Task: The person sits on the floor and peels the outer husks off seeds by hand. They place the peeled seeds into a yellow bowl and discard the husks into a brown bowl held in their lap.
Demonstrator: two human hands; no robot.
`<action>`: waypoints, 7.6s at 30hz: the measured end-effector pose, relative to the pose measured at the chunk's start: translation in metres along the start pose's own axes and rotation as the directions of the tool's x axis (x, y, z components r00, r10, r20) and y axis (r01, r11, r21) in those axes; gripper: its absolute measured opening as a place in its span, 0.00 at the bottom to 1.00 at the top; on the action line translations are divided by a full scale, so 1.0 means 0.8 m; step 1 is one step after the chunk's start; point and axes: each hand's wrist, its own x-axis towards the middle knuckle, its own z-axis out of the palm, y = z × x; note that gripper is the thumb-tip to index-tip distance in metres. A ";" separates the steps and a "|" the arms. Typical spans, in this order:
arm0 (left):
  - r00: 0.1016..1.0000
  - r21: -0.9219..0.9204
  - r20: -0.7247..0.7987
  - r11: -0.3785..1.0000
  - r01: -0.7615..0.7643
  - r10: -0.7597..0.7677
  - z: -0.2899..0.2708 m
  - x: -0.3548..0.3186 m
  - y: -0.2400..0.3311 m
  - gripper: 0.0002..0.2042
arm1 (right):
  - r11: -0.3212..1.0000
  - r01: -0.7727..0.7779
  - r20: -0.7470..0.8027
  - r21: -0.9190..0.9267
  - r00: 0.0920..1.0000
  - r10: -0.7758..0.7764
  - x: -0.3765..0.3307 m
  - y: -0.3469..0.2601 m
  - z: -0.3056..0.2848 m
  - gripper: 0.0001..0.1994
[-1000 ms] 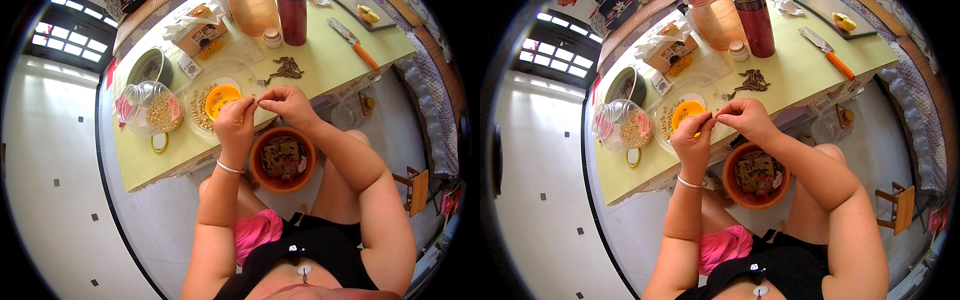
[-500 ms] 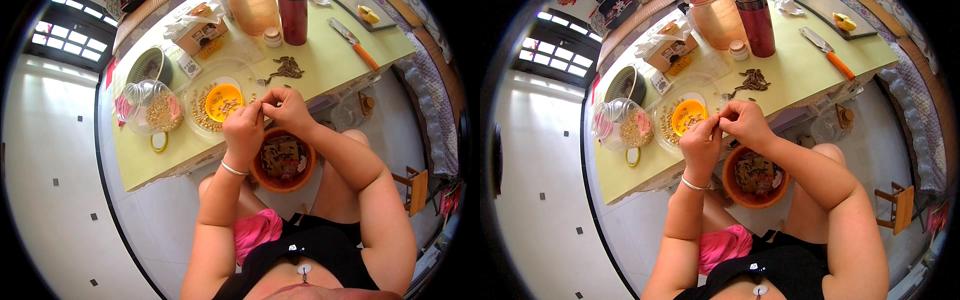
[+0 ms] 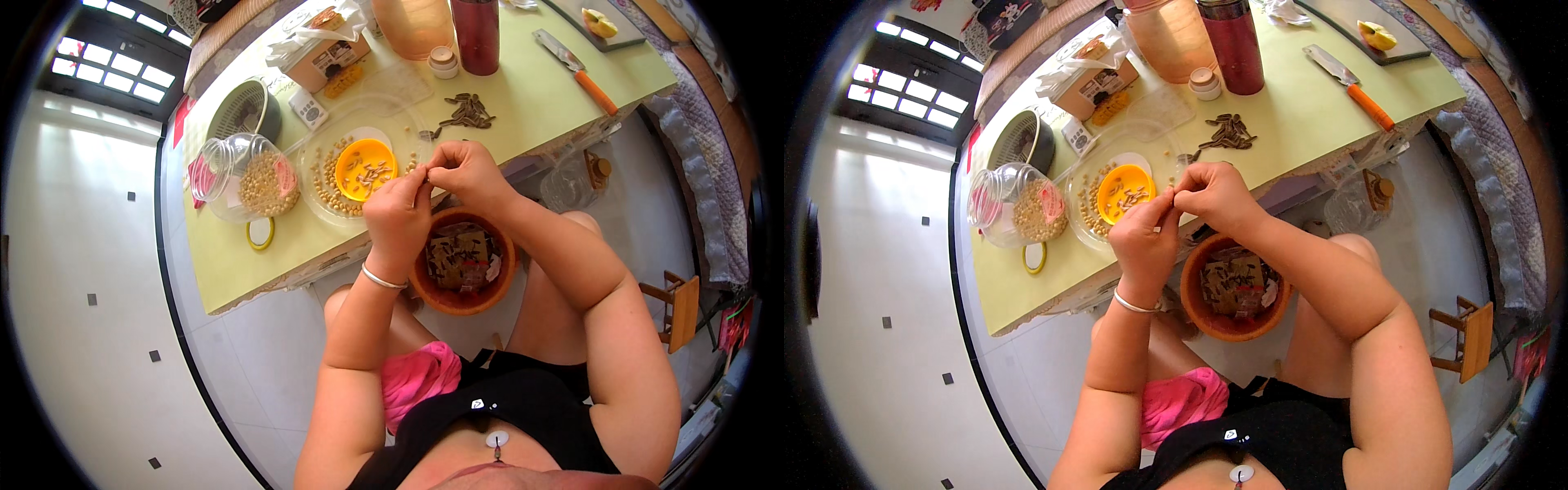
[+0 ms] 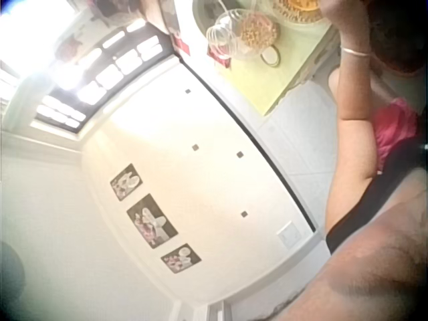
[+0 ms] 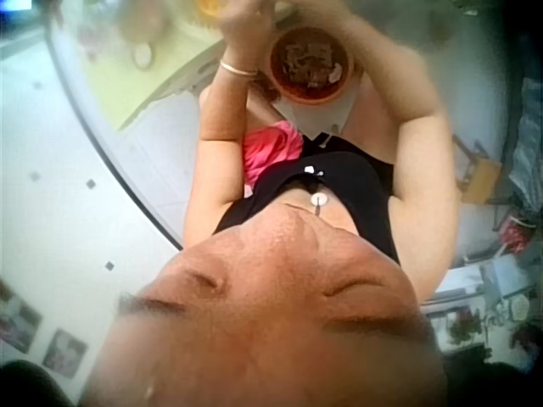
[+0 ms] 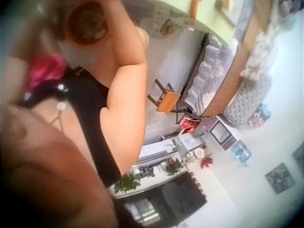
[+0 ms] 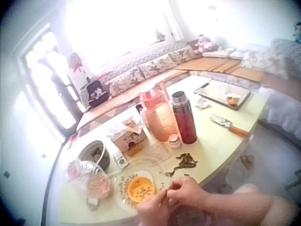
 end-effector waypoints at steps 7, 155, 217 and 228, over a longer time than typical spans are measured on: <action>0.875 -0.644 0.250 0.604 0.469 -0.414 0.001 -0.001 -0.012 0.13 | 0.961 -0.237 0.100 0.143 0.969 0.225 -0.001 -0.021 -0.018 0.05; 0.647 -0.657 0.515 0.226 0.719 -0.562 -0.020 0.011 -0.018 0.11 | 0.922 -0.311 0.112 0.230 0.950 0.293 -0.004 -0.011 -0.004 0.02; 0.916 -0.165 -0.080 0.912 0.376 -0.393 -0.056 0.014 -0.073 0.07 | 0.738 0.081 0.550 -0.670 0.722 0.420 -0.018 -0.046 -0.010 0.07; 0.845 -0.527 0.165 0.679 0.512 -0.509 -0.058 0.019 -0.041 0.07 | 0.842 0.063 -0.014 -0.535 0.996 -0.083 0.017 -0.027 -0.042 0.07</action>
